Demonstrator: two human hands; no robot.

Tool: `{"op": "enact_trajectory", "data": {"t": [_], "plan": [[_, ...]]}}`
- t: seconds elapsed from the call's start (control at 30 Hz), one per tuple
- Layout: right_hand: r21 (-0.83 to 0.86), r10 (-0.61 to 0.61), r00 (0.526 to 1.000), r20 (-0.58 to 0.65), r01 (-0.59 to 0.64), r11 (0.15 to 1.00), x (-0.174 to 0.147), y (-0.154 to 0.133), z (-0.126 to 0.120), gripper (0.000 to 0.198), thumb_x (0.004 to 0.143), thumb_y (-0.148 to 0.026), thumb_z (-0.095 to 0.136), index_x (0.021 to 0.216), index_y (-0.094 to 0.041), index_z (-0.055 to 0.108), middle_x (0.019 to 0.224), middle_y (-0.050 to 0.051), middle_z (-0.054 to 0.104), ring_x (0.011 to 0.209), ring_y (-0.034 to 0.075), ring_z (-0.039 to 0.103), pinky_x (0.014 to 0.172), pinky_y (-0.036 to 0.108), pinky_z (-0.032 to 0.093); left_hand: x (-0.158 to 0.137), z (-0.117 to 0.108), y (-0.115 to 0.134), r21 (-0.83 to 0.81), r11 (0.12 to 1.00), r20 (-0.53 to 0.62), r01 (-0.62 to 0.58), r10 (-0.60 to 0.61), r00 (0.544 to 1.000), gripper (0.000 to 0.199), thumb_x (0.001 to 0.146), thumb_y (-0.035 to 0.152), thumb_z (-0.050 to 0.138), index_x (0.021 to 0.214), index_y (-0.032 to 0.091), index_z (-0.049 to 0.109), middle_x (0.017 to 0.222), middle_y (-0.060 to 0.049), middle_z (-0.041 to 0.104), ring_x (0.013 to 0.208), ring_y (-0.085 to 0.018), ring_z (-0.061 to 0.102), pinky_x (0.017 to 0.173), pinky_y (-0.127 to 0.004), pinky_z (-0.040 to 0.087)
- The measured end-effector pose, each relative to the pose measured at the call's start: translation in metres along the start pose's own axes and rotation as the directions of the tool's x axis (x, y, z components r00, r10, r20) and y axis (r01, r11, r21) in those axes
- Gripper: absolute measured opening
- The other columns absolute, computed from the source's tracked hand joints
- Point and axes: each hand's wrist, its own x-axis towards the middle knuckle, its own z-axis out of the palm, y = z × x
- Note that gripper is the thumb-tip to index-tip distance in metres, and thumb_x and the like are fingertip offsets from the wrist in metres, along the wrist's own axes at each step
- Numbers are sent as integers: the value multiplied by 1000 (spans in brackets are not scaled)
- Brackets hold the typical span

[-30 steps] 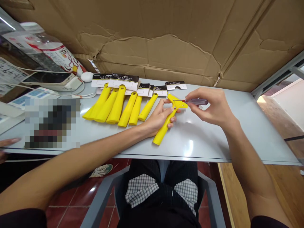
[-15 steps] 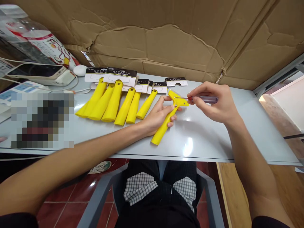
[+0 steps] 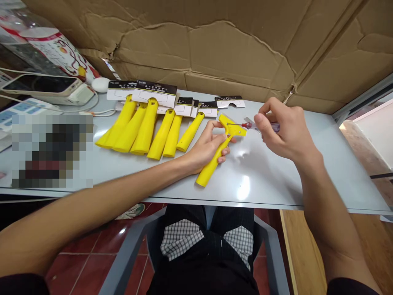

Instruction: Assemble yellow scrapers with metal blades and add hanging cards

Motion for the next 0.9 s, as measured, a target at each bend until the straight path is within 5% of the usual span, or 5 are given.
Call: {"op": "enact_trajectory", "data": {"t": [0.17,0.43,0.7,0.9], "plan": [[-49,-66,993,-96,62,997,1,0,-2,25,96,-42,77,82,-28,60,67,-2,63,61,19,64,57,35,48,-2,1,1,-9,1000,5,2,-2,1000,29,103,19,61,122,28,42,101,-5,74,55,-8,54,46,-21,38],[-67,-169,986,-3,168,983,-1,-2,-5,11,91,-25,73,98,-29,66,89,2,75,72,21,71,59,36,56,-2,3,1,5,1000,-2,-12,12,1000,28,103,18,60,121,28,41,102,-4,74,54,-7,54,47,-20,38],[-245,-152,983,-104,123,962,1,5,-3,28,97,-43,72,82,-27,55,57,-5,57,48,15,55,56,34,45,-2,1,0,-33,999,-2,-11,11,1000,34,101,19,65,123,29,42,99,-3,73,54,-7,54,47,-19,39],[-93,-179,980,-85,171,981,1,1,-2,23,85,-19,74,95,-29,56,79,-5,72,57,15,63,53,32,47,-2,1,0,-14,1000,-3,-1,1,1000,37,101,19,64,130,29,42,100,-4,73,54,-7,53,48,-20,39]]}}
